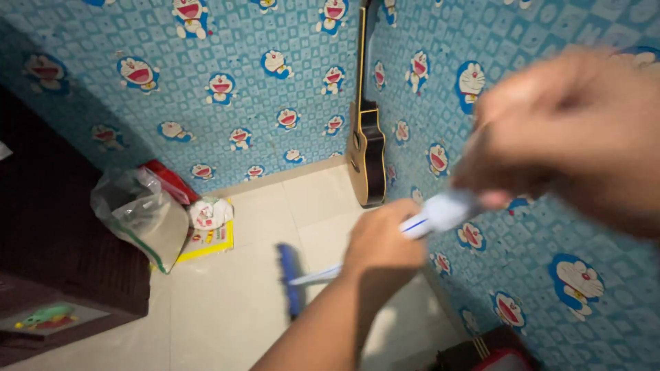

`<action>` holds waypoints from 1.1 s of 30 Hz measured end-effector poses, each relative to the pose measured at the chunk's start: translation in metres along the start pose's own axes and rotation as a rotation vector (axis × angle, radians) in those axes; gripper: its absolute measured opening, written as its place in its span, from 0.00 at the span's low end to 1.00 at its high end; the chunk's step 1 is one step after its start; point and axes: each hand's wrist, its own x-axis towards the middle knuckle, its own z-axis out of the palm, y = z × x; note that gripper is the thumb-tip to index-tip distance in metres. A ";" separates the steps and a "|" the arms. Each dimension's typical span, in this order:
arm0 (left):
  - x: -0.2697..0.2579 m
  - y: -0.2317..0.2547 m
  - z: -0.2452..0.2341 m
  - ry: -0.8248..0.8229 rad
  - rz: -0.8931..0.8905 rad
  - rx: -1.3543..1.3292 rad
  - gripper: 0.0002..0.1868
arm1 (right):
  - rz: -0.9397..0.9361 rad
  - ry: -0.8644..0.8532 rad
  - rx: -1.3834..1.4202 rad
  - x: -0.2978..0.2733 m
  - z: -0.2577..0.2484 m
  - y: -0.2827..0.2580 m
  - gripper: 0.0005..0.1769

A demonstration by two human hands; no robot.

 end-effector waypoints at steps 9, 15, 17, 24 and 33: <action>-0.055 0.013 0.046 -0.130 -0.097 -0.072 0.08 | 0.166 -0.221 -0.066 -0.023 0.079 -0.016 0.11; -0.092 -0.028 0.023 -0.158 -0.281 -0.060 0.11 | -0.025 -0.294 0.141 -0.034 0.098 0.008 0.14; -0.083 -0.035 -0.003 -0.151 -0.331 -0.054 0.12 | -0.059 -0.335 0.249 -0.033 0.105 0.017 0.13; -0.080 -0.039 -0.017 -0.051 -0.408 0.174 0.09 | 0.197 -0.191 -0.045 -0.035 0.096 0.014 0.15; -0.019 0.037 -0.016 -0.019 -0.182 0.046 0.10 | -0.228 0.078 0.009 -0.029 0.000 0.001 0.17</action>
